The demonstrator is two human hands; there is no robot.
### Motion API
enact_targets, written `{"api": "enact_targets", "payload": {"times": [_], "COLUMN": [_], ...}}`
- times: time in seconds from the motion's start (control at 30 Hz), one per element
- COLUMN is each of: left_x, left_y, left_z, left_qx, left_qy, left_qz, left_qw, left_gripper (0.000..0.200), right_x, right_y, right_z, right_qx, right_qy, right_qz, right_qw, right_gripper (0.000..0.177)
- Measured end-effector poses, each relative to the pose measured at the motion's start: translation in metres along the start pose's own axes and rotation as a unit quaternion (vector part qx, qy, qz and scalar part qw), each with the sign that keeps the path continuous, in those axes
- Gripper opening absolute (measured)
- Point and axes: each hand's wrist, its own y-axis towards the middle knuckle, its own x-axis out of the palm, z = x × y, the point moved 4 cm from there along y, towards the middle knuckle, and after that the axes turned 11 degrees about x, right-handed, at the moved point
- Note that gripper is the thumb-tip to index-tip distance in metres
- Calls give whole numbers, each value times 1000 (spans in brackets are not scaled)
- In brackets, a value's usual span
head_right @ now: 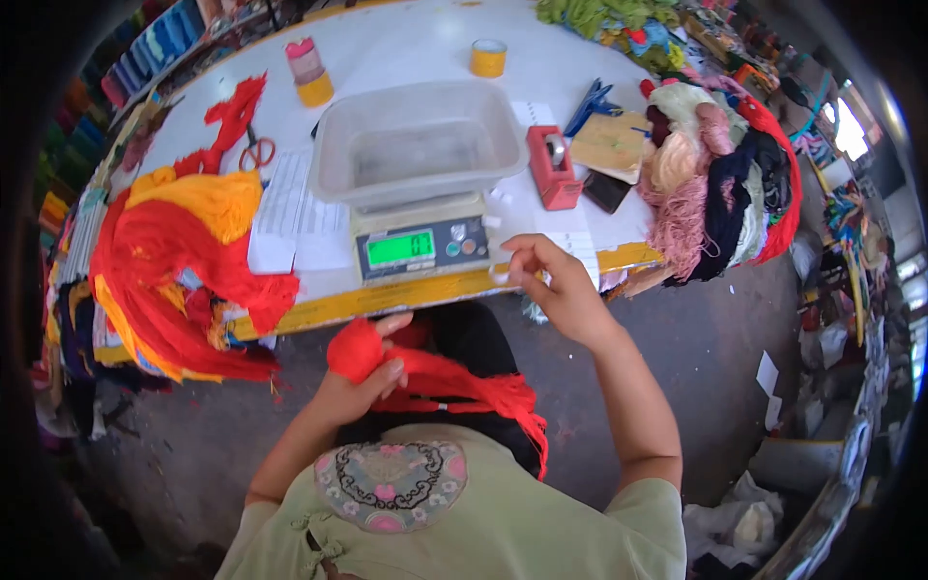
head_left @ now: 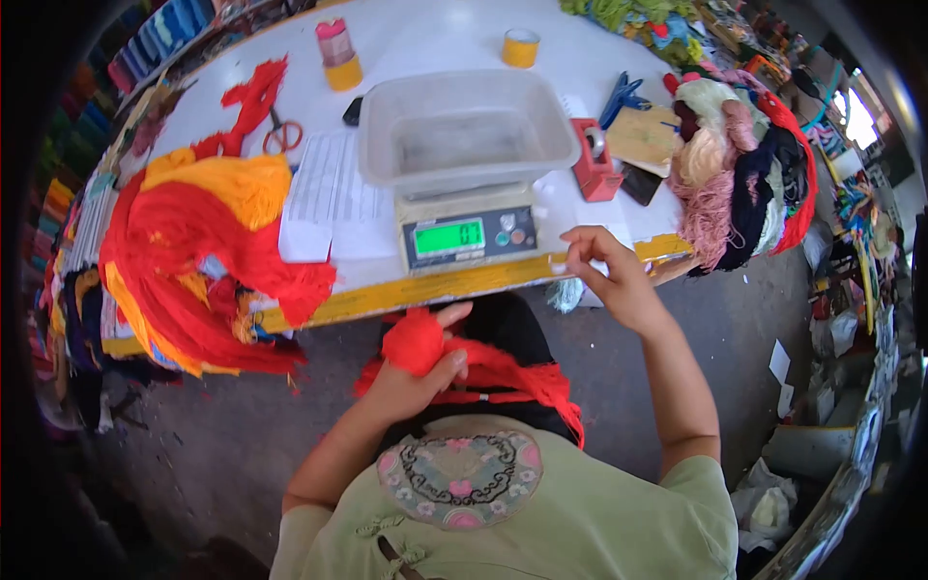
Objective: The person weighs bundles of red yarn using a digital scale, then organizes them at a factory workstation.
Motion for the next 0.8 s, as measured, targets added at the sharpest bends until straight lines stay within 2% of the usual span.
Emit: {"api": "enact_targets", "payload": {"times": [0.07, 0.17, 0.27, 0.3, 0.4, 0.5, 0.6, 0.7, 0.8], "left_x": [-1, 2, 7, 4, -4, -13, -18, -25, -31], "left_y": [6, 12, 9, 6, -12, -21, -27, -31, -31], "left_z": [-4, -6, 8, 6, -7, 2, -7, -1, 2], "left_qx": [25, 20, 28, 19, -24, 73, 71, 50, 40], "left_qy": [-16, -36, -81, -74, -59, -9, 31, -77, -51], "left_qz": [-9, -59, -61, -102, -86, -40, -45, 9, -7], "left_qw": [1000, 997, 994, 992, 994, 996, 996, 996, 998], "left_gripper": [54, 56, 51, 29, 17, 20, 41, 66, 80], "right_x": [24, 60, 89, 96, 111, 131, 138, 144, 159], "right_y": [-24, -34, -26, -25, -14, -12, -8, -12, -19], "right_z": [-46, -91, -99, -90, -95, -106, -103, -77, -53], "right_qx": [47, -23, -133, -172, -159, -193, -150, -46, 27], "right_qy": [75, -99, -229, -246, -248, -233, -205, -16, 129], "right_qz": [-202, -336, -292, -261, -229, -207, -227, -150, -230], "right_qw": [975, 936, 919, 918, 928, 930, 940, 988, 964], "right_gripper": [48, 40, 48, 55, 56, 42, 40, 39, 39]}}
